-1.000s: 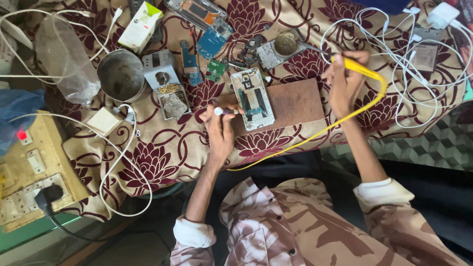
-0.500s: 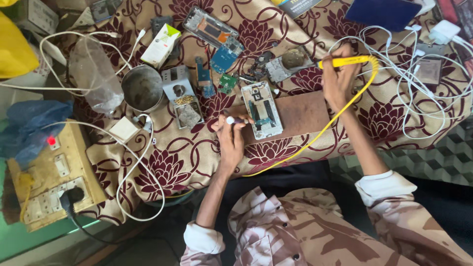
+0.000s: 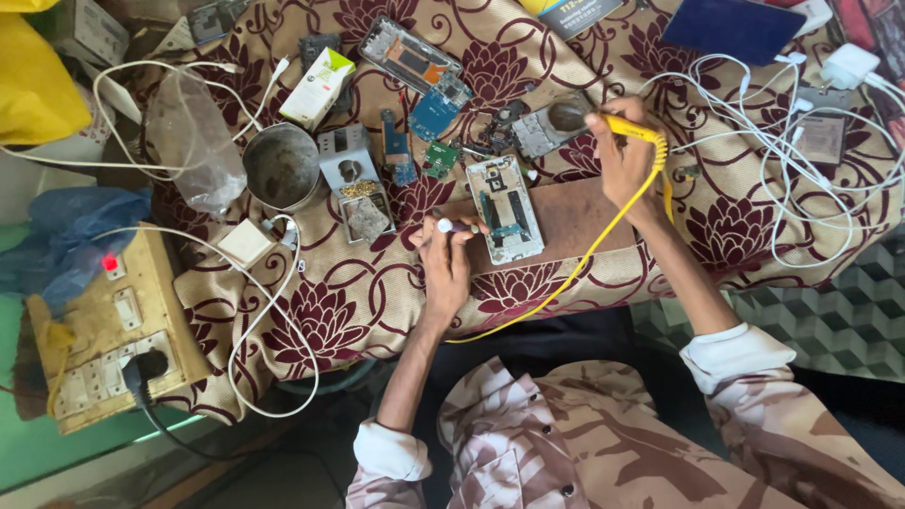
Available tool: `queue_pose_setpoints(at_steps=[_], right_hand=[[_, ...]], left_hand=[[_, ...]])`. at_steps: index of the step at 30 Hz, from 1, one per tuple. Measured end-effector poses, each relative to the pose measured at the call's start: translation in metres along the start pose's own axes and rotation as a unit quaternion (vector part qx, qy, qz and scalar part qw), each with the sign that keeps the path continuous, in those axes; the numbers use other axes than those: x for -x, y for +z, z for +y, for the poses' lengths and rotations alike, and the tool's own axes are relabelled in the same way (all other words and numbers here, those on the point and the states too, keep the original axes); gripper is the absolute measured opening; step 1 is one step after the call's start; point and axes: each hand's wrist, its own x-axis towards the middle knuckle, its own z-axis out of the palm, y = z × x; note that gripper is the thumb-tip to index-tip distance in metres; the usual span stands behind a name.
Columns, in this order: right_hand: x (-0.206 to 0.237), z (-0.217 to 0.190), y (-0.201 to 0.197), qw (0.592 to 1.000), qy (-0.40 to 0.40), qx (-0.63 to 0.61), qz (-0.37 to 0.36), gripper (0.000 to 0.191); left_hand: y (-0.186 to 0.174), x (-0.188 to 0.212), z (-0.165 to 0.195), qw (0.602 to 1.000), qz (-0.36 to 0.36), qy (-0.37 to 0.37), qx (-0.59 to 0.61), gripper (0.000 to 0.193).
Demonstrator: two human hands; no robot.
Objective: The person solders a small electronic component onto a circuit board using a soldering iron and solder wire. They hold the component in place with one hand while applying heat and solder with the other.
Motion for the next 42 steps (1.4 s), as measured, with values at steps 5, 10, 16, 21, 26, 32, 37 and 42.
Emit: queue_pose_setpoints(at_steps=[5,10,16,21,26,32,37,42], right_hand=[[0.011,0.004,-0.01,0.995,0.066,-0.077,0.021,0.013],[0.048,-0.007,-0.029,0.946,0.077,-0.304,0.078,0.023],[0.08,-0.018,-0.033,0.911,0.125,-0.373,0.126,0.016],[0.117,-0.025,-0.02,0.864,0.141,-0.459,0.152,0.019],[0.136,-0.018,-0.008,0.901,0.059,-0.404,0.15,0.022],[0.152,-0.008,0.003,0.828,0.145,-0.513,0.174,0.02],[0.157,0.0,0.008,0.87,0.135,-0.439,0.182,0.02],[0.152,0.014,0.016,0.903,0.09,-0.397,0.14,0.025]], left_hand=[[0.004,0.002,-0.005,0.998,-0.001,-0.034,0.046,0.012],[0.005,0.002,-0.003,0.999,0.005,0.016,-0.027,0.013],[0.009,0.0,0.006,0.999,0.003,-0.013,0.045,0.013],[0.011,-0.001,0.007,0.999,0.006,-0.016,0.043,0.013],[0.013,-0.002,0.007,0.996,0.013,-0.023,0.082,0.012],[0.009,-0.001,0.005,1.0,0.011,0.008,-0.005,0.01],[0.012,0.0,0.001,0.999,0.011,-0.02,0.037,0.009],[0.012,0.0,-0.002,1.0,0.011,-0.008,0.02,0.011]])
